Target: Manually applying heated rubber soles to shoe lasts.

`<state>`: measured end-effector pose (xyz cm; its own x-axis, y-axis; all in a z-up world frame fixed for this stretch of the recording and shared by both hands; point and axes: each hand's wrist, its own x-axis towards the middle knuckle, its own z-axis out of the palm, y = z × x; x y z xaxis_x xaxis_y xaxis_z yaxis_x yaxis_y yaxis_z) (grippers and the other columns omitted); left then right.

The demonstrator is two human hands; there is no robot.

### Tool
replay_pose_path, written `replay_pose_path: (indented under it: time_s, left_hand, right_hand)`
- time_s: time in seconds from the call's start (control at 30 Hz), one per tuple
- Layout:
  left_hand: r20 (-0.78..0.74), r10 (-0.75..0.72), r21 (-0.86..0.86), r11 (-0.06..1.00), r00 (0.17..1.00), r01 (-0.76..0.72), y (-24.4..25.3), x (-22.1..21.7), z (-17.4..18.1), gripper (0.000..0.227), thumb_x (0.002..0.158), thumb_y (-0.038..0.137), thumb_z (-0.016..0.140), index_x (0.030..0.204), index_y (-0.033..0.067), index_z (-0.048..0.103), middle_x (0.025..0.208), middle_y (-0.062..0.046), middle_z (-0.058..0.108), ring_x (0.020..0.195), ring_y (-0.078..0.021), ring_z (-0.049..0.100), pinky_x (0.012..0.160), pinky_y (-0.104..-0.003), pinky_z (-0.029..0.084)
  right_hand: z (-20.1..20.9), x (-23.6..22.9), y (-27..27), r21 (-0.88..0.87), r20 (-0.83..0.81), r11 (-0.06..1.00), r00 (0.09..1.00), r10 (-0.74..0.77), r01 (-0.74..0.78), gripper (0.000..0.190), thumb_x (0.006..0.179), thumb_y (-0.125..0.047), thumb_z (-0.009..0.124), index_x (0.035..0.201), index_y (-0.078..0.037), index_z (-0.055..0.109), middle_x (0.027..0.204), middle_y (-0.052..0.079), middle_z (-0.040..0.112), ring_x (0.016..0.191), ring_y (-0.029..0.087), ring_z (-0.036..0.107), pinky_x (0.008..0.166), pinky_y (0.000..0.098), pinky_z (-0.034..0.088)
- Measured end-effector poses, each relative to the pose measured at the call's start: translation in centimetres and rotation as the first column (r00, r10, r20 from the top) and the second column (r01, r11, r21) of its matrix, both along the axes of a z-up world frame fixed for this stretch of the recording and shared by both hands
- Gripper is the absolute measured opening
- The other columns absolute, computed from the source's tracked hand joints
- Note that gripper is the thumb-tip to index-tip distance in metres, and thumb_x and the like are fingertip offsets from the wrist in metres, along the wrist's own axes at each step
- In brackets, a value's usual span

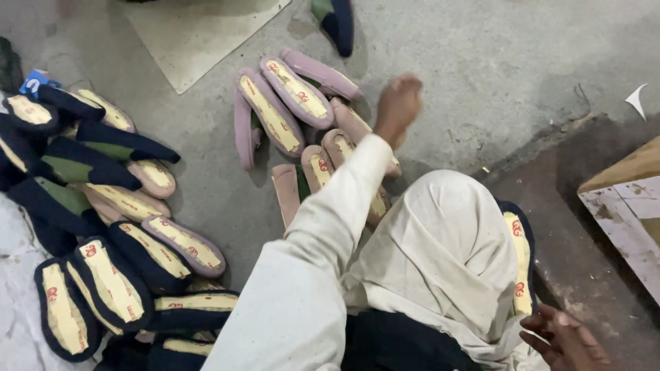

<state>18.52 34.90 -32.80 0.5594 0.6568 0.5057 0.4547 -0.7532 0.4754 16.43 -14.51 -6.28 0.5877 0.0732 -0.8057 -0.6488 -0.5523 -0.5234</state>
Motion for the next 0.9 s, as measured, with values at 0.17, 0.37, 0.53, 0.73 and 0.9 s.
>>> replay_pose_path:
  time_s: [0.17, 0.37, 0.53, 0.73, 0.9]
  left_hand:
    - [0.209, -0.264, -0.864, 0.402, 0.942, 0.304, -18.5, -6.0, 25.0, 0.03, 0.096, 0.03, 0.053, 0.113, 0.014, 0.071, 0.09, -0.004, 0.076, 0.069, -0.0155, 0.066, 0.063, -0.032, 0.048]
    - [0.249, -0.635, -0.641, 0.458, 0.731, 0.616, -27.5, -6.4, 26.0, 0.023, 0.096, 0.03, 0.057, 0.106, 0.0136, 0.069, 0.103, -0.002, 0.077, 0.094, -0.0216, 0.077, 0.08, -0.038, 0.057]
    - [0.326, -0.835, -0.651, 0.141, 0.443, 0.746, -34.9, -6.0, 27.8, 0.019, 0.099, 0.023, 0.058, 0.106, 0.0078, 0.067, 0.098, -0.008, 0.074, 0.088, -0.0243, 0.075, 0.078, -0.036, 0.059]
    - [0.316, -0.906, -0.741, -0.05, 0.282, 0.67, -41.1, -3.1, 29.8, 0.017, 0.097, 0.021, 0.06, 0.102, 0.0081, 0.07, 0.095, -0.004, 0.076, 0.088, -0.0189, 0.074, 0.081, -0.034, 0.058]
    - [0.309, -0.921, -0.717, -0.063, 0.235, 0.694, -44.4, 0.6, 29.5, 0.013, 0.095, 0.021, 0.061, 0.099, 0.0119, 0.07, 0.094, -0.001, 0.076, 0.085, -0.0187, 0.073, 0.078, -0.035, 0.057]
  right_hand:
    - [0.3, -0.6, 0.1, 0.12, 0.216, 0.99, 0.976, 0.043, -0.07, 0.025, 0.111, -0.011, 0.056, 0.122, 0.011, 0.063, 0.112, 0.033, 0.067, 0.105, 0.046, 0.066, 0.097, 0.0567, 0.055]
    - [0.2, 5.1, -6.5, 0.054, 0.504, 0.975, 0.837, -0.214, 0.217, 0.019, 0.107, -0.022, 0.072, 0.123, -0.012, 0.068, 0.111, 0.007, 0.07, 0.097, 0.018, 0.069, 0.085, 0.0302, 0.057]
    - [0.7, 9.1, -16.7, 0.082, 0.813, 0.885, 0.484, -0.325, 0.457, 0.029, 0.093, -0.024, 0.08, 0.12, -0.026, 0.07, 0.121, -0.004, 0.061, 0.095, 0.005, 0.062, 0.069, 0.0221, 0.066]
    - [0.3, 12.4, -23.8, -0.286, 0.955, 0.924, 0.004, 0.295, 0.253, 0.04, 0.107, -0.018, 0.086, 0.14, -0.004, 0.069, 0.13, 0.022, 0.034, 0.132, 0.042, 0.039, 0.106, 0.0608, 0.042]
    - [3.0, 11.7, -21.9, -0.133, 0.98, 0.94, 0.186, 0.076, 0.314, 0.04, 0.096, -0.004, 0.09, 0.132, 0.002, 0.072, 0.127, 0.018, 0.048, 0.118, 0.034, 0.06, 0.078, 0.0374, 0.066]
